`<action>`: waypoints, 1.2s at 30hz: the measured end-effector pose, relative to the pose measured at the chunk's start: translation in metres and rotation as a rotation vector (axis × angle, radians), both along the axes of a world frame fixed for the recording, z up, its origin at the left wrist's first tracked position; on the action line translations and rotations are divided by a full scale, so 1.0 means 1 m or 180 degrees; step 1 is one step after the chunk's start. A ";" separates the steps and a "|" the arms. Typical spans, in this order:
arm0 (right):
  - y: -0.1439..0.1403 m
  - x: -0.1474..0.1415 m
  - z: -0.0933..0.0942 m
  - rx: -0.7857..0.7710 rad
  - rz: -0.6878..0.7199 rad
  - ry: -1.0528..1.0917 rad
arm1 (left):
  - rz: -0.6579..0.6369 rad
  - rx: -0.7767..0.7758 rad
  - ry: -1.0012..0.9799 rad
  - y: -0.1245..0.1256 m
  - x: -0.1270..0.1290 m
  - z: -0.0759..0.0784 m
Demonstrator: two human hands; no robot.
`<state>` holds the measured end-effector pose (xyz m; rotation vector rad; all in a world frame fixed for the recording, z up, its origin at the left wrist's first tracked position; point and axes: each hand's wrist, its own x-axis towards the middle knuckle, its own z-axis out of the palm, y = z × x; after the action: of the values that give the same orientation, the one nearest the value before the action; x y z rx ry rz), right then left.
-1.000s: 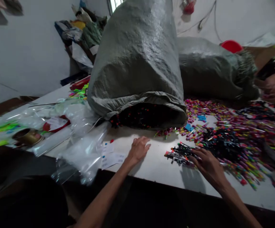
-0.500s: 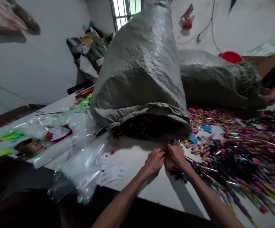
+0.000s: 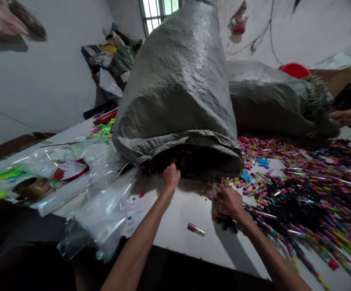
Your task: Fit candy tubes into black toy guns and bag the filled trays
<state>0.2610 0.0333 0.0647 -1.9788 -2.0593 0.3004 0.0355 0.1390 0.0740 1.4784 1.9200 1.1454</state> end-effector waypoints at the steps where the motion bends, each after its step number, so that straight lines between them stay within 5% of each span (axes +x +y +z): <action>1: -0.004 0.003 0.003 -0.0012 -0.0009 0.0353 | 0.0055 0.0083 -0.0275 -0.011 -0.002 -0.004; 5: -0.040 -0.004 0.007 -0.0259 0.0085 0.1996 | 0.0301 0.0185 -0.1561 -0.063 -0.005 -0.022; 7: -0.071 -0.022 0.003 -0.0372 0.0360 0.2206 | 0.0419 0.0082 -0.2209 -0.090 -0.005 -0.028; 12: -0.123 -0.078 -0.014 -0.0228 0.1185 0.0714 | 0.0641 -0.0230 -0.3506 -0.136 -0.004 -0.026; 15: -0.106 -0.089 -0.018 -0.0085 0.1006 -0.0088 | 0.0707 -0.0450 -0.3980 -0.147 -0.003 -0.015; 18: -0.077 -0.081 -0.013 -0.0032 0.0572 -0.0177 | 0.0685 -0.0562 -0.4277 -0.154 -0.001 -0.004; 21: -0.071 -0.071 -0.004 -0.0012 0.0342 0.0678 | 0.0658 -0.0561 -0.4483 -0.158 0.004 0.002; 27: -0.121 -0.079 0.014 -0.1123 0.0606 0.3618 | 0.0627 -0.0385 -0.4788 -0.159 0.016 0.013; 36: -0.138 -0.081 0.025 -0.0858 0.0419 0.3514 | 0.0398 -0.0493 -0.4996 -0.169 0.023 0.031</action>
<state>0.1799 -0.1047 0.0893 -1.2521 -1.4139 1.3794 0.0586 -0.0295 0.1052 0.0654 0.8762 1.4345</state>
